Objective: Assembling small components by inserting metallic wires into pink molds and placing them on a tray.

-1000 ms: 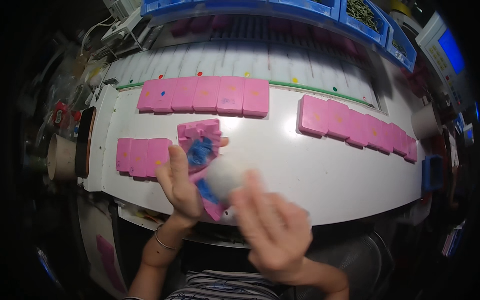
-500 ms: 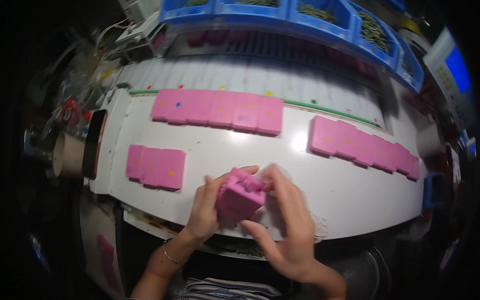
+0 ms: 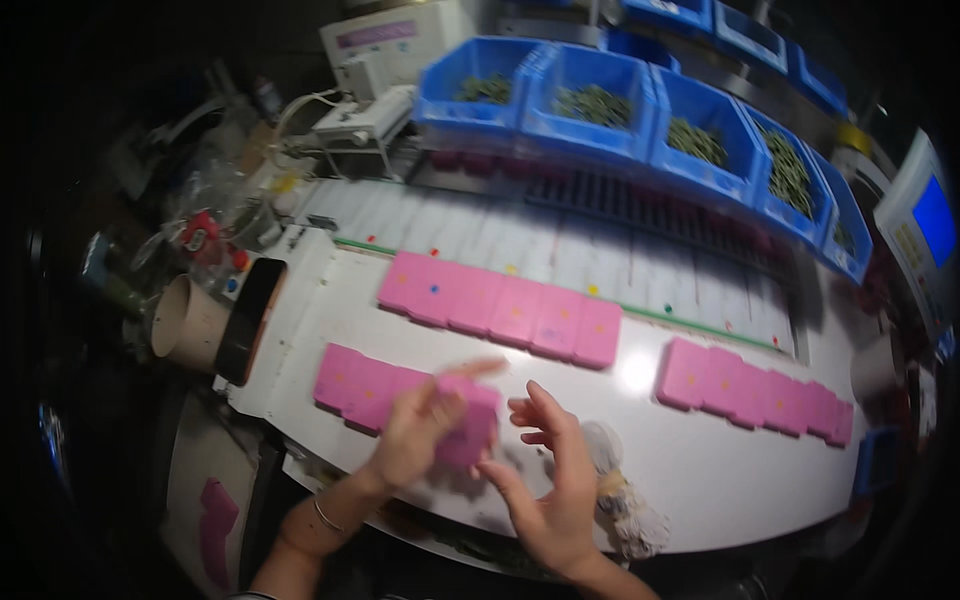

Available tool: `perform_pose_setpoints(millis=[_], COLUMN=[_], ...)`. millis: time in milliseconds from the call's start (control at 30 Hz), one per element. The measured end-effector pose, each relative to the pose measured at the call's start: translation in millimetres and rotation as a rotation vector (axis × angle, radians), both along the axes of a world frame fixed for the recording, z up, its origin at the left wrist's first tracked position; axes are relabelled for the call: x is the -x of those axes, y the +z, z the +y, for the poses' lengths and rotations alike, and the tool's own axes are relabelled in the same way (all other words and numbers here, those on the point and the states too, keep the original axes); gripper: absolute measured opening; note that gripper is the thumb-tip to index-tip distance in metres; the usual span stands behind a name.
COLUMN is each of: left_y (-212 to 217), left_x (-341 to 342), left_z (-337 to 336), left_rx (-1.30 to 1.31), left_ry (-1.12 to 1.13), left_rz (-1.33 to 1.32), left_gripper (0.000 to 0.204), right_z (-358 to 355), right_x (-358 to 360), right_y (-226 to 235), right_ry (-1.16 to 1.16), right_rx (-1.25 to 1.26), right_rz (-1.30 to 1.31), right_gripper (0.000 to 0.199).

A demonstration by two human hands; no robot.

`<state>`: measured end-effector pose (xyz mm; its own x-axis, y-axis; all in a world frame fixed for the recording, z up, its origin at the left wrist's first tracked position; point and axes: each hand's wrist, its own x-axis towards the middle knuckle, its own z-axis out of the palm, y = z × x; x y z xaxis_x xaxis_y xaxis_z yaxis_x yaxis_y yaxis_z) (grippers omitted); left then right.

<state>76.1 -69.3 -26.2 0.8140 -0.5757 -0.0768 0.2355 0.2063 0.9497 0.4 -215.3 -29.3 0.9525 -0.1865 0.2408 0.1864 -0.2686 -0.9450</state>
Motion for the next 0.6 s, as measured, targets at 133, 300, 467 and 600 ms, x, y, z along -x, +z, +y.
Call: perform_pose_setpoints(millis=[133, 300, 467, 600], left_y=[13, 22, -7, -9], left_x=[-97, -235, -299, -298], left_z=[45, 86, 98, 96], left_rx=[-0.202, -1.08, -1.277, -1.379], left_ry=[0.408, 0.633, 0.842, 0.85], left_rz=[-0.059, -0.553, -0.747, -0.953], left_gripper=[0.036, 0.036, 0.038, 0.037], right_z=[31, 59, 58, 58], right_x=[-26, -39, -46, -49], right_y=[-11, -19, -25, -27], right_ry=[0.227, 0.311, 0.322, 0.26], right_rx=[0.384, 0.577, 0.487, 0.408], right_rz=[-0.002, 0.018, 0.003, -0.098], right_gripper=[0.081, 0.081, 0.077, 0.077])
